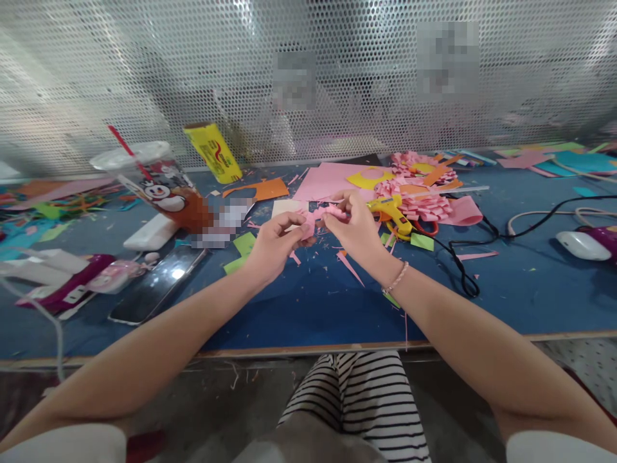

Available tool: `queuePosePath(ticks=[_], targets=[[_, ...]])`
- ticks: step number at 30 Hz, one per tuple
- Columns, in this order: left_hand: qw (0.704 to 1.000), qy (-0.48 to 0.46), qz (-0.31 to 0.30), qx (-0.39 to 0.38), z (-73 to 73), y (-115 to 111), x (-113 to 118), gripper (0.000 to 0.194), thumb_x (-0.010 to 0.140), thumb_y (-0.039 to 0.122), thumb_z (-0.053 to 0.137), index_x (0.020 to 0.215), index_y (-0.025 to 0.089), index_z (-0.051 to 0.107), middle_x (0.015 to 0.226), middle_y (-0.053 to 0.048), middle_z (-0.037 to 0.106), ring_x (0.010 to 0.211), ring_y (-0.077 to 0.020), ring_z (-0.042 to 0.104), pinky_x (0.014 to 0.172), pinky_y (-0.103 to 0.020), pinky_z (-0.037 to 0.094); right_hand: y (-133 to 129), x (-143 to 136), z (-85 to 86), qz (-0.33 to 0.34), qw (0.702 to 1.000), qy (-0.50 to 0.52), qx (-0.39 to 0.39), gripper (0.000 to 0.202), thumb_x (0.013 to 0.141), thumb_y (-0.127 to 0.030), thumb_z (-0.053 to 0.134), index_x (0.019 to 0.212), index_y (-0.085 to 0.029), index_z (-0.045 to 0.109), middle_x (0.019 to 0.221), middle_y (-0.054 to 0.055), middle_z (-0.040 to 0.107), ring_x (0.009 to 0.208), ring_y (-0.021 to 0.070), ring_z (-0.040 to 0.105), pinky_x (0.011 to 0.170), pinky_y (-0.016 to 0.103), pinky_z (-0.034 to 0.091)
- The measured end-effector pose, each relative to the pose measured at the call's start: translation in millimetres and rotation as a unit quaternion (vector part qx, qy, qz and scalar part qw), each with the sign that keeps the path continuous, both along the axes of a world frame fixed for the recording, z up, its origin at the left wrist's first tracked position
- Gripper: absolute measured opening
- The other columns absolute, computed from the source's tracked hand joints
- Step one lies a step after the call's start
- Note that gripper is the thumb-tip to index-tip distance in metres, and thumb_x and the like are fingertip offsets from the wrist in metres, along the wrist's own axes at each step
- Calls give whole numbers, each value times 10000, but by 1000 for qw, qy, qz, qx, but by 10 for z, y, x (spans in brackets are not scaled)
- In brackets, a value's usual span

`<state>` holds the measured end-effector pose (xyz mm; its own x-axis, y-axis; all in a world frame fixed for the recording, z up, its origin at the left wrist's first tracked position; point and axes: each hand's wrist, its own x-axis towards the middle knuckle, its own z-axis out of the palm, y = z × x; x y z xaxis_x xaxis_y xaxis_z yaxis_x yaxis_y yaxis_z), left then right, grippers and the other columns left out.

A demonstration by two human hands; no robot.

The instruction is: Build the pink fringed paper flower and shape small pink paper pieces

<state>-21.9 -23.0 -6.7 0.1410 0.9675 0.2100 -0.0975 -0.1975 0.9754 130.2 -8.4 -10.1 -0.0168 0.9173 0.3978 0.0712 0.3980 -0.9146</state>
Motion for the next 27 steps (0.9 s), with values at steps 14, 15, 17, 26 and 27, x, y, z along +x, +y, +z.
queuePosePath(ticks=[14, 15, 17, 26, 27], targets=[[994, -81, 9, -67, 47, -9, 9, 135, 689, 171, 619, 750, 145, 501, 658, 22, 557, 630, -107, 631, 692, -279, 531, 46, 61, 1, 69, 994, 74, -52, 305, 762, -507, 507, 951, -271, 465, 968, 6, 542, 818, 140, 597, 697, 301, 477], [994, -87, 10, -68, 43, 2, 2, 138, 690, 174, 621, 753, 144, 501, 661, 19, 560, 647, -111, 635, 705, -284, 531, 67, 69, -8, 61, 995, 66, -53, 295, 759, -497, 514, 934, -264, 474, 966, 7, 540, 819, 136, 588, 686, 291, 471], [993, -95, 11, -67, 32, 29, -17, 150, 689, 179, 630, 759, 143, 501, 669, 14, 564, 677, -121, 643, 729, -295, 531, 107, 81, -27, 46, 997, 39, -46, 257, 751, -449, 540, 895, -242, 492, 898, 4, 542, 777, 124, 563, 667, 279, 458], [992, -97, 12, -73, 1, 86, -59, 175, 676, 185, 639, 768, 155, 493, 686, 7, 577, 697, -131, 642, 731, -315, 528, 162, 125, -58, -1, 998, -60, -4, 185, 751, -350, 557, 850, -197, 525, 683, -3, 528, 591, 112, 521, 587, 287, 450], [992, -96, 13, -76, 0, 89, -62, 187, 668, 184, 644, 768, 158, 489, 685, 7, 578, 693, -130, 640, 722, -315, 527, 156, 125, -52, 0, 998, -64, -3, 180, 751, -348, 558, 845, -197, 526, 673, -4, 522, 579, 110, 518, 573, 284, 448]])
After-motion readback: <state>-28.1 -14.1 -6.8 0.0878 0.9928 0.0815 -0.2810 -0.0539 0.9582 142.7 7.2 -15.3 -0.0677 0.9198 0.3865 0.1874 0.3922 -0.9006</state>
